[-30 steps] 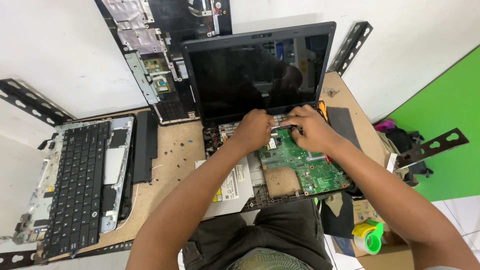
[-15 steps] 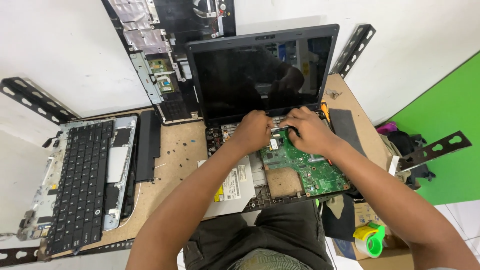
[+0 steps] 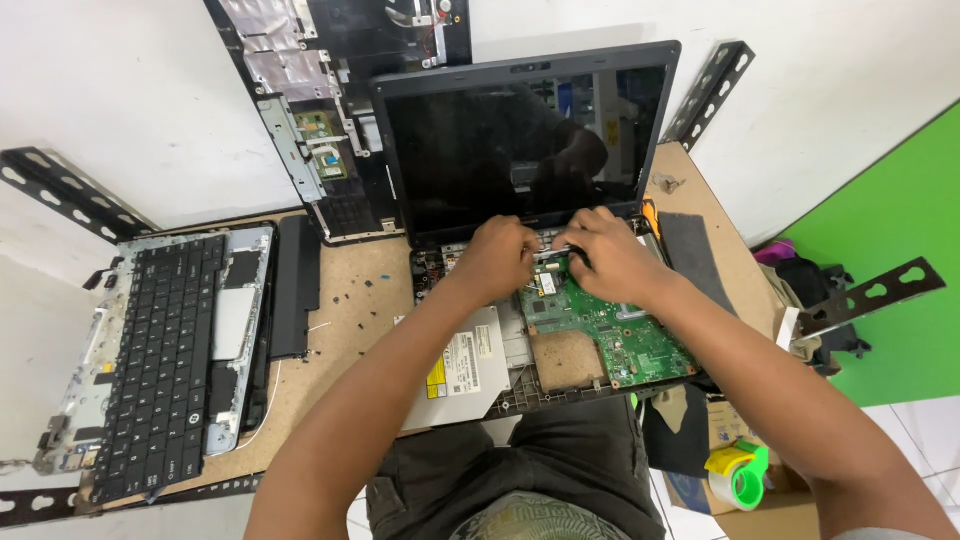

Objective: Assembling and repairing a laptop by connecting internal ribbon cables to the motherboard and inspecting the chassis components.

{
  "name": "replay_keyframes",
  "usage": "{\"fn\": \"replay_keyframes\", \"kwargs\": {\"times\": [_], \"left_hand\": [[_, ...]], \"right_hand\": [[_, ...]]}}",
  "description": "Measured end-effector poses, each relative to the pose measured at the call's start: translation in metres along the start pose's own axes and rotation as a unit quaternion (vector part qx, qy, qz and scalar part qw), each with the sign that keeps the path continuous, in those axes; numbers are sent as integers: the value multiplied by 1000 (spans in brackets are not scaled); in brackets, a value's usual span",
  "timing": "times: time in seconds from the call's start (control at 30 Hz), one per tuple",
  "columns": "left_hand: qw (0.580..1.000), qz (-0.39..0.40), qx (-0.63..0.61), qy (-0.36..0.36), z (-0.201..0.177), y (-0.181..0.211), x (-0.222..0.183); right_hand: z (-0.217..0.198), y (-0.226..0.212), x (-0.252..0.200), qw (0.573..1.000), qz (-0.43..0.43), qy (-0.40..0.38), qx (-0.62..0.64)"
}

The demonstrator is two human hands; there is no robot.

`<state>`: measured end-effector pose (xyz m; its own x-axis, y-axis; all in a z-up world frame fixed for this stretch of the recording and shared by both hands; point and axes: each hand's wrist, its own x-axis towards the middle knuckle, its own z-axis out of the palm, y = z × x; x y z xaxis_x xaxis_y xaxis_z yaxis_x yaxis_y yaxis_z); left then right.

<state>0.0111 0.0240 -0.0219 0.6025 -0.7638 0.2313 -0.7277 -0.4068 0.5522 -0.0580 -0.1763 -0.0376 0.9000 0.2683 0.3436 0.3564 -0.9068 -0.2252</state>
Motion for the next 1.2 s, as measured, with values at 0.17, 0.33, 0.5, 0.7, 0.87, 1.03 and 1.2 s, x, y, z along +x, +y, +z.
{"fn": "replay_keyframes", "kwargs": {"times": [0.17,0.33,0.5,0.7,0.87,1.03,1.2], "left_hand": [[1000,-2,-17,6,0,-1,-1],[999,-10,-40,11,-7,1,-2],[997,-18,-80,14,-9,2,-3],[996,-24,-81,5,-13,3,-6],[997,-12,-72,6,-15,6,-7],[998,-8,-61,-8,-15,8,-8],[996,-8,-88,-28,-25,14,-9]], "right_hand": [[1,0,1,1000,7,-4,12],[-2,-3,1,999,-10,9,41],[-10,-12,2,998,-14,24,54],[-15,-19,2,996,-18,38,73],[-14,-16,3,997,-45,34,61],[-10,-10,1,996,-71,40,34],[-8,-10,1,995,-84,55,22]]}}
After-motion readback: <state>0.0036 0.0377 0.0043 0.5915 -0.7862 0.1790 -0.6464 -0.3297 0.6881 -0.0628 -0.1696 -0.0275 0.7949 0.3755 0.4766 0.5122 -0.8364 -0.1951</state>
